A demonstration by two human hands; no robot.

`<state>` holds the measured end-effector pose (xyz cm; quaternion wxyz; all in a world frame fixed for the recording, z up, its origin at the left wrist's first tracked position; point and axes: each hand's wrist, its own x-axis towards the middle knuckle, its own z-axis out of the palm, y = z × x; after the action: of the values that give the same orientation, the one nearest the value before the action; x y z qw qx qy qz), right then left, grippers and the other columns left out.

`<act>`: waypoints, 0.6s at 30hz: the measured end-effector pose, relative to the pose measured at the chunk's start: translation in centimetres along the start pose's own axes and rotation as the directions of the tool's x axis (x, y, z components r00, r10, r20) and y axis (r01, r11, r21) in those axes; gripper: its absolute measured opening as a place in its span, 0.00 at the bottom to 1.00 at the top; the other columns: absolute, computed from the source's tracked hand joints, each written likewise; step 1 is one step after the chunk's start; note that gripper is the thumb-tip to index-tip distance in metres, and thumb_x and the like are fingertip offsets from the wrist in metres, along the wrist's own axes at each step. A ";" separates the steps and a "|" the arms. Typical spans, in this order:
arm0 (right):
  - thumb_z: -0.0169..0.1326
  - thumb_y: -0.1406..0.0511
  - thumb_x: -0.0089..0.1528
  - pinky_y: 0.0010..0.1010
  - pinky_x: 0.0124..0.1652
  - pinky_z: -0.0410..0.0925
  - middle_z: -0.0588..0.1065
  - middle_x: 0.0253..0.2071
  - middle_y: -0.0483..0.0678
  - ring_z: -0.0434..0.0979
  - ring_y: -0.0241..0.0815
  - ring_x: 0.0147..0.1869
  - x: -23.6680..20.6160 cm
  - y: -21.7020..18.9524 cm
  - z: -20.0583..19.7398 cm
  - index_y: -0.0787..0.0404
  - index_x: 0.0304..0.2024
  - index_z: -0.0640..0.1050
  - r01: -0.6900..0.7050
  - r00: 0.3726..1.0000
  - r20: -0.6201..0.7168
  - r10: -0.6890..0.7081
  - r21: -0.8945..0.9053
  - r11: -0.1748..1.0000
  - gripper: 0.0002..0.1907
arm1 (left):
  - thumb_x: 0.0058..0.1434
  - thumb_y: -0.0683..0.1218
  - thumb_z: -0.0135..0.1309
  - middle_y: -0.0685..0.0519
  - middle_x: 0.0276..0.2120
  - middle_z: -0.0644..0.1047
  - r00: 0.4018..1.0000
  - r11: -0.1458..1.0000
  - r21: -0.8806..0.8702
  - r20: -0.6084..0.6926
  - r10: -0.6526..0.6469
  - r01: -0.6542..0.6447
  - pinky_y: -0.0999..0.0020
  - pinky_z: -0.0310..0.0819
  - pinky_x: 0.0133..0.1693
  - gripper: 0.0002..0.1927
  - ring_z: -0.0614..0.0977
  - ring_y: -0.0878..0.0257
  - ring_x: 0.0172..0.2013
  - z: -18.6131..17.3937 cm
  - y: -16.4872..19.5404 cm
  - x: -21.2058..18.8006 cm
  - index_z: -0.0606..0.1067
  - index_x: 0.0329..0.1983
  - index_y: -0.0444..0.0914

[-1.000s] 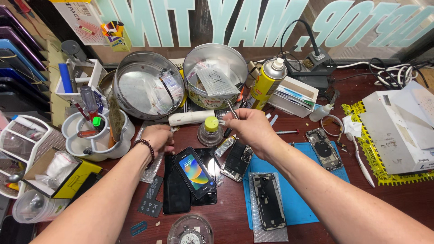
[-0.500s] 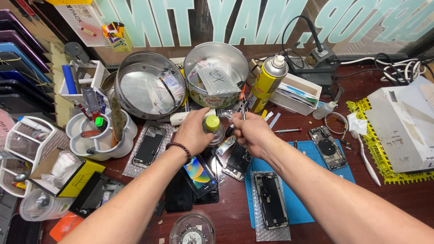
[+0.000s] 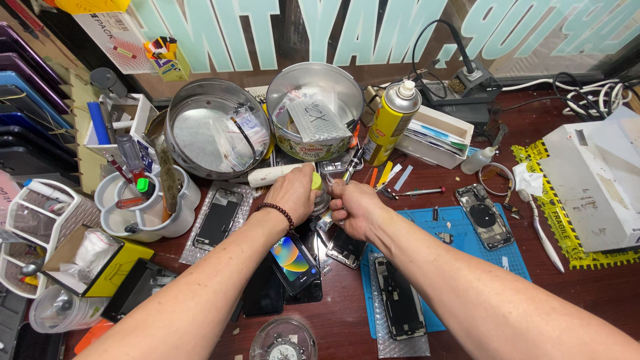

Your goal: The person tests an iPhone by plugging a charging cable into it and powering on the screen, then disassembles the back housing and works on the internal components with tweezers at a cluttered repair bench. They reattach the back cover, test the phone again on the cable, and finally hold up the reassembled phone.

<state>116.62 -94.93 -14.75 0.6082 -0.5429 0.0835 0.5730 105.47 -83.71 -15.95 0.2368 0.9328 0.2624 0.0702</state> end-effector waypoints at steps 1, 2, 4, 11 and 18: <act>0.46 0.67 0.70 0.19 0.20 0.52 0.69 0.34 0.42 0.59 0.28 0.24 0.0 0.2 0.0 0.57 0.45 0.70 -0.003 1.000 -0.009 0.003 -0.009 1.000 0.02 | 0.59 0.46 0.61 0.35 0.40 0.79 0.999 0.999 -0.020 0.012 -0.043 0.044 0.42 0.74 0.46 0.19 0.80 0.36 0.44 0.0 0.0 0.1 0.69 0.47 0.33; 0.46 0.66 0.70 0.19 0.19 0.51 0.69 0.34 0.42 0.59 0.28 0.24 0.1 0.3 0.0 0.56 0.45 0.70 -0.005 1.000 -0.014 0.005 -0.018 1.000 0.02 | 0.60 0.47 0.62 0.35 0.39 0.79 0.996 0.995 -0.037 0.023 -0.087 0.088 0.43 0.74 0.46 0.20 0.80 0.35 0.43 -0.1 0.0 0.2 0.69 0.47 0.32; 0.46 0.67 0.69 0.18 0.20 0.52 0.70 0.35 0.41 0.59 0.28 0.24 0.2 0.4 -0.2 0.57 0.46 0.71 -0.001 1.000 0.005 0.001 -0.013 1.000 0.04 | 0.59 0.50 0.64 0.35 0.37 0.79 0.989 0.983 -0.120 -0.035 -0.141 0.136 0.45 0.75 0.45 0.22 0.81 0.36 0.42 -0.4 -0.3 0.5 0.71 0.48 0.32; 0.49 0.69 0.66 0.21 0.20 0.52 0.73 0.33 0.40 0.61 0.29 0.24 0.8 -0.1 -1.6 0.58 0.42 0.74 0.141 0.985 -0.074 -0.159 -0.207 0.968 0.04 | 0.48 0.51 0.68 0.48 0.33 0.82 0.915 0.810 -0.498 -0.079 -0.396 0.308 0.65 0.78 0.39 0.24 0.83 0.61 0.33 -2.3 -4.4 -1.3 0.77 0.44 0.35; 0.56 0.71 0.62 0.22 0.19 0.51 0.70 0.25 0.39 0.59 0.28 0.21 0.1 -1.1 -2.2 0.60 0.41 0.78 0.230 0.971 0.003 -0.239 -0.291 0.929 0.05 | 0.45 0.49 0.69 0.49 0.42 0.82 0.934 0.845 -0.452 -0.068 -0.350 0.284 0.63 0.77 0.46 0.32 0.85 0.57 0.41 -1.6 -5.6 -3.2 0.75 0.55 0.42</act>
<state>118.66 -96.25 -15.13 0.5849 -0.6414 -0.0567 0.4933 99.77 -80.58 -17.28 0.4275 0.7919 0.4074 0.1557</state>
